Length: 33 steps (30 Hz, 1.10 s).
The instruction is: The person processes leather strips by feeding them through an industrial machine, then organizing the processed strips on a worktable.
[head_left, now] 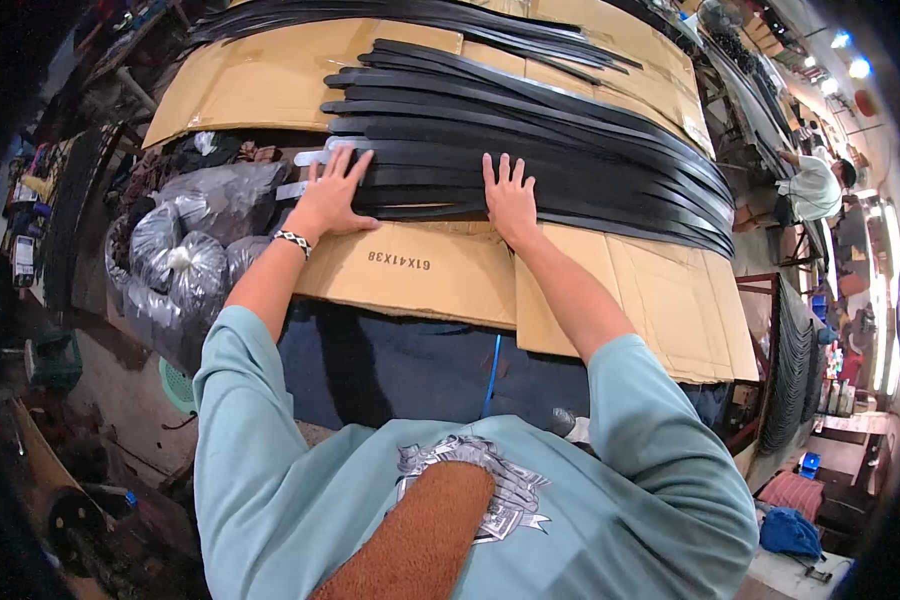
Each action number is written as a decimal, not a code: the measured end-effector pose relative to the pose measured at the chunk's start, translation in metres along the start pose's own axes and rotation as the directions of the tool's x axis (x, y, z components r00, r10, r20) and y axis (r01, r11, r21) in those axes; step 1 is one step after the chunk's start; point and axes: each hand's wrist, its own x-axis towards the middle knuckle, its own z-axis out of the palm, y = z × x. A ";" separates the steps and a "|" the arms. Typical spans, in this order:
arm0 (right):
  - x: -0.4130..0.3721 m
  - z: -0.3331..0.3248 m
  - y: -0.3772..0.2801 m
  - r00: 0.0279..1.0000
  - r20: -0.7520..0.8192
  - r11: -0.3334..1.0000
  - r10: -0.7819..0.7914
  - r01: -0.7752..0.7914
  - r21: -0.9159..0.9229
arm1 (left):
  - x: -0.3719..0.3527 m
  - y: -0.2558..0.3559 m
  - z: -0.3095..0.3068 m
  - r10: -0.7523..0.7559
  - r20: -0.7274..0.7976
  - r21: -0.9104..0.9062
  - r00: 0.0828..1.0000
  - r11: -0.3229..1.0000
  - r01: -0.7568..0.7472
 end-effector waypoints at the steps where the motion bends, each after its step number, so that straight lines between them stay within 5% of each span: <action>1: 0.002 0.007 0.004 1.000 -0.024 1.000 -0.008 0.008 0.022 | 0.006 0.007 0.001 0.072 -0.059 0.024 0.996 0.997 -0.070; 3: 0.003 0.007 0.016 0.997 -0.071 0.995 0.000 0.007 0.095 | 0.017 0.018 0.001 0.188 -0.156 0.072 0.970 0.981 -0.178; 6: 0.006 -0.035 0.037 0.989 -0.150 0.986 -0.012 0.037 0.165 | 0.033 0.028 0.002 0.133 -0.229 0.058 0.964 0.991 -0.122; 10: -0.001 -0.008 0.045 0.989 0.097 0.952 -0.116 0.082 0.295 | 0.049 0.039 0.043 0.057 -0.295 0.240 0.954 0.971 0.016; 12: 0.010 -0.020 0.050 0.955 0.250 0.939 -0.157 0.067 0.336 | 0.044 0.044 0.038 0.022 -0.236 -0.045 0.971 0.998 -0.033; 16: 0.002 -0.031 0.074 0.932 0.283 0.929 -0.225 0.117 0.351 | 0.031 0.016 -0.001 0.161 -0.258 -0.128 0.953 0.972 -0.198; 17: -0.004 -0.023 0.077 0.952 0.252 0.914 -0.177 0.064 0.402 | 0.034 0.006 -0.007 -0.011 -0.303 -0.186 0.953 0.981 -0.048; 19: -0.016 -0.011 0.082 0.981 0.156 0.891 -0.113 0.030 0.453 | 0.066 -0.057 0.048 -0.349 -0.543 -0.418 0.764 0.901 0.115; 20: -0.022 -0.008 0.082 0.985 0.145 0.891 -0.093 0.018 0.453 | 0.071 -0.074 0.068 -0.647 -0.441 -0.533 0.622 0.746 0.399; 21: -0.024 -0.004 0.081 0.989 0.125 0.890 -0.077 0.012 0.457 | 0.085 -0.108 0.124 -0.634 -0.599 -0.492 0.490 0.774 0.399; 24: -0.025 -0.009 0.076 0.994 0.104 0.877 -0.012 -0.040 0.479 | 0.090 -0.054 0.076 -0.622 0.037 -0.439 0.783 0.693 0.572; 25: -0.027 -0.011 0.075 0.992 0.124 0.878 0.011 -0.069 0.473 | 0.088 -0.044 0.074 -0.657 -0.061 -0.342 0.752 0.721 0.602; 28: -0.029 -0.015 0.073 0.982 0.178 0.874 0.065 -0.142 0.464 | 0.068 -0.052 0.035 -0.614 0.010 -0.472 0.790 0.693 0.545; 30: -0.029 -0.015 0.070 0.976 0.186 0.868 0.116 -0.191 0.459 | 0.054 -0.075 0.052 -0.582 -0.128 -0.379 0.803 0.777 0.503; 33: -0.035 -0.007 0.066 0.966 0.182 0.858 0.182 -0.247 0.451 | 0.032 -0.065 0.040 -0.638 -0.118 -0.375 0.761 0.738 0.561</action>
